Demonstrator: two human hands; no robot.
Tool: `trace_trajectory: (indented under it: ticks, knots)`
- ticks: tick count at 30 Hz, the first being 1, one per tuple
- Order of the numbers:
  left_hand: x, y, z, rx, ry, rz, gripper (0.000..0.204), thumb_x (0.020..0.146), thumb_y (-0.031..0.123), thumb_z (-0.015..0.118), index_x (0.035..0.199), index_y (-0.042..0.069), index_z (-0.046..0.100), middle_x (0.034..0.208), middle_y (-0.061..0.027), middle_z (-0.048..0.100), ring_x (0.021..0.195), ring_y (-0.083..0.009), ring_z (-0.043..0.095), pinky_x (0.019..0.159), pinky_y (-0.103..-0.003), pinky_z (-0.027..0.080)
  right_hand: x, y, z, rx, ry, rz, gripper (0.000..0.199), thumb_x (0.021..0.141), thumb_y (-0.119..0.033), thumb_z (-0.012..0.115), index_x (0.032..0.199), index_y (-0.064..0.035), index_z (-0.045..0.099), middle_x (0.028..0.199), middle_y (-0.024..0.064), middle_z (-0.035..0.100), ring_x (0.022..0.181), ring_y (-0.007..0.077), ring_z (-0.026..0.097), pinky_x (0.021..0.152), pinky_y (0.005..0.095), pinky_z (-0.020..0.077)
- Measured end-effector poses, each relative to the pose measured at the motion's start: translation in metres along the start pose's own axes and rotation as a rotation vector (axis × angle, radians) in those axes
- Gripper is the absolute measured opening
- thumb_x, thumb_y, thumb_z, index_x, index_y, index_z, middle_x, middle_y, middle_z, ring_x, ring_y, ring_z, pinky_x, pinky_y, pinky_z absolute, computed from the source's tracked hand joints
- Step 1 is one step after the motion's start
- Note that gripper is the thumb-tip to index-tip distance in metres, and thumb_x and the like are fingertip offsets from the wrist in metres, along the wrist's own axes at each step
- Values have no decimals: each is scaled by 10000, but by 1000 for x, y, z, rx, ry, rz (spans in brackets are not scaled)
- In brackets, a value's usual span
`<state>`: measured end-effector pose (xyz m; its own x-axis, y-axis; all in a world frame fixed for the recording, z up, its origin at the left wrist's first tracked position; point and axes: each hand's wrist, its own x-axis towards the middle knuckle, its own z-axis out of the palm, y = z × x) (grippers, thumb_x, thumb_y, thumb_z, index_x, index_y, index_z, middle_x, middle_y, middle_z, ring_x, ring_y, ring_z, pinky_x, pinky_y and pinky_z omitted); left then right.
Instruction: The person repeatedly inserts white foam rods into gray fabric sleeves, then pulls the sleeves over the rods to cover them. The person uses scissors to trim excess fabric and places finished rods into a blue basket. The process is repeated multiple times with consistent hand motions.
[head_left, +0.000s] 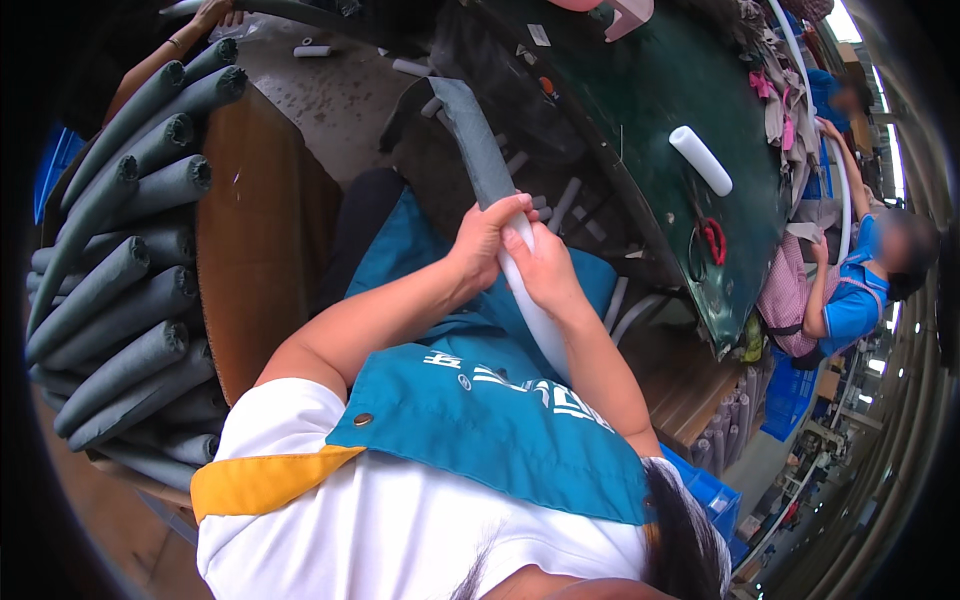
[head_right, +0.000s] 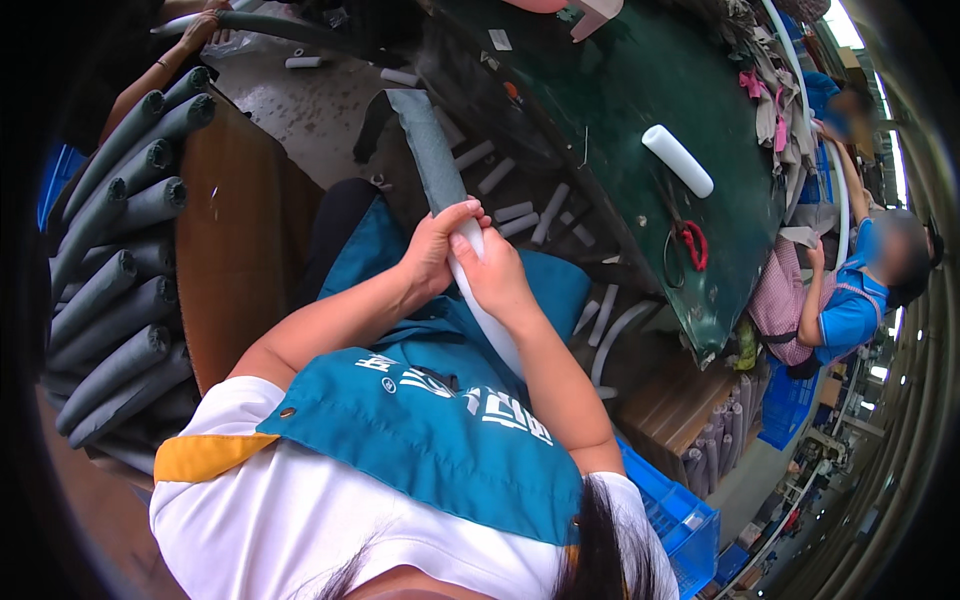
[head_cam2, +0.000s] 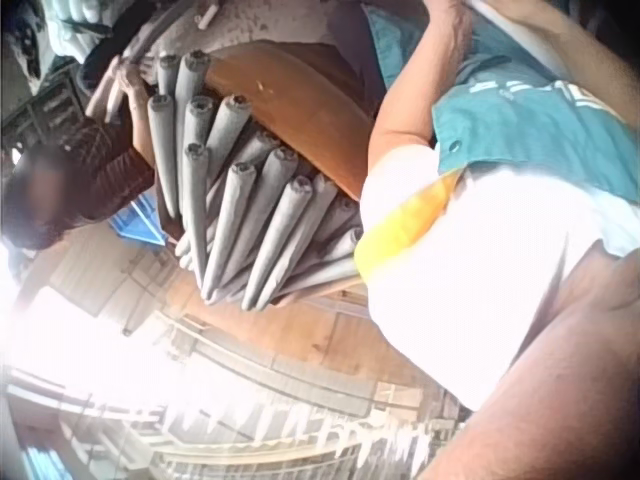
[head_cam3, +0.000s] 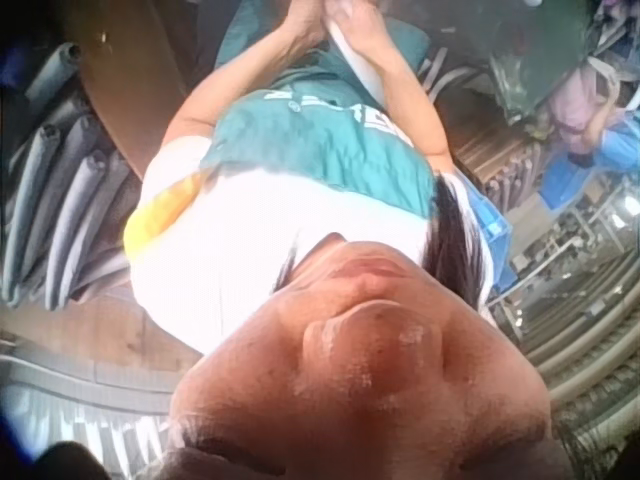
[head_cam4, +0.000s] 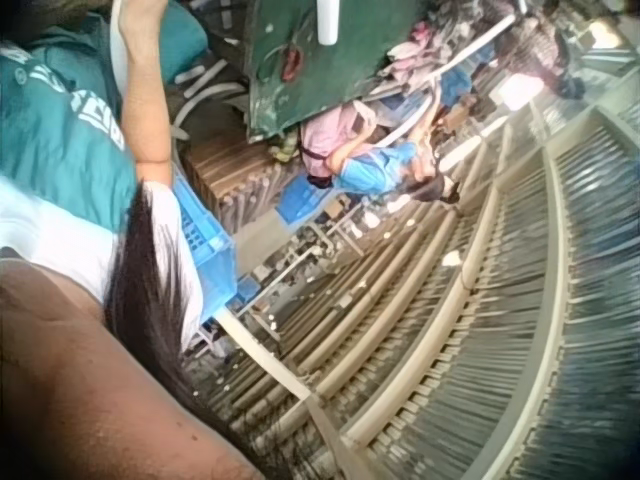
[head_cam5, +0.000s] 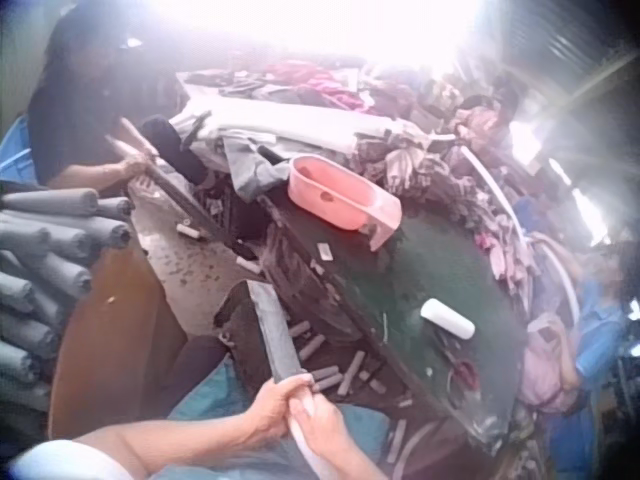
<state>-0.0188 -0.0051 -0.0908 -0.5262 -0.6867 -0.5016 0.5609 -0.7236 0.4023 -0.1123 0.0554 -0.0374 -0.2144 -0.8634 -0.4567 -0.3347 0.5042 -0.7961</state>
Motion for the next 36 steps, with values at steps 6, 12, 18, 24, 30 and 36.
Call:
trace_trajectory:
  ticks: [6, 12, 18, 24, 30, 36]
  knots:
    - [25, 78, -10, -77, -22, 145, 331, 801, 274, 743, 1029, 75, 609, 944, -62, 654, 904, -194, 647, 867, -383, 543, -23, 32, -20, -66, -210, -12, 639, 883, -551, 616, 1198, -9, 496, 959, 133, 634, 789, 184, 651, 709, 284, 518]
    - [9, 57, 8, 79, 34, 196, 360, 794, 175, 700, 1085, 75, 514, 819, -67, 611, 723, -188, 612, 728, -353, 535, -35, 7, 5, -94, -2, -134, 481, 951, -473, 553, 1044, -1, 572, 801, 132, 646, 604, 179, 646, 532, 282, 503]
    - [-7, 20, 8, 62, -116, 107, 427, 810, 253, 732, 1136, 70, 527, 950, -81, 651, 891, -209, 636, 831, -365, 523, -30, -5, -7, -59, 17, -124, 435, 967, -431, 544, 999, 0, 590, 755, 116, 639, 576, 176, 631, 505, 275, 486]
    - [19, 57, 5, -58, -7, 90, 184, 829, 224, 701, 890, 79, 605, 780, -51, 639, 727, -136, 631, 733, -313, 561, -35, 20, 4, -155, 73, -310, 428, 966, -416, 547, 1020, 3, 612, 831, 143, 657, 663, 207, 651, 569, 279, 510]
    - [-17, 10, 13, 99, 47, 28, 306, 833, 229, 687, 1067, 73, 567, 956, -102, 626, 884, -194, 621, 822, -369, 536, -21, 6, 1, -11, 69, -126, 409, 980, -401, 528, 968, 0, 609, 723, 114, 642, 560, 178, 634, 503, 259, 487]
    - [19, 50, 5, -108, -58, 37, 308, 816, 207, 706, 1044, 66, 555, 844, -64, 633, 807, -190, 634, 790, -349, 547, -35, 7, -1, -105, 97, -303, 404, 988, -383, 518, 1008, 10, 611, 766, 137, 651, 579, 196, 629, 533, 277, 490]
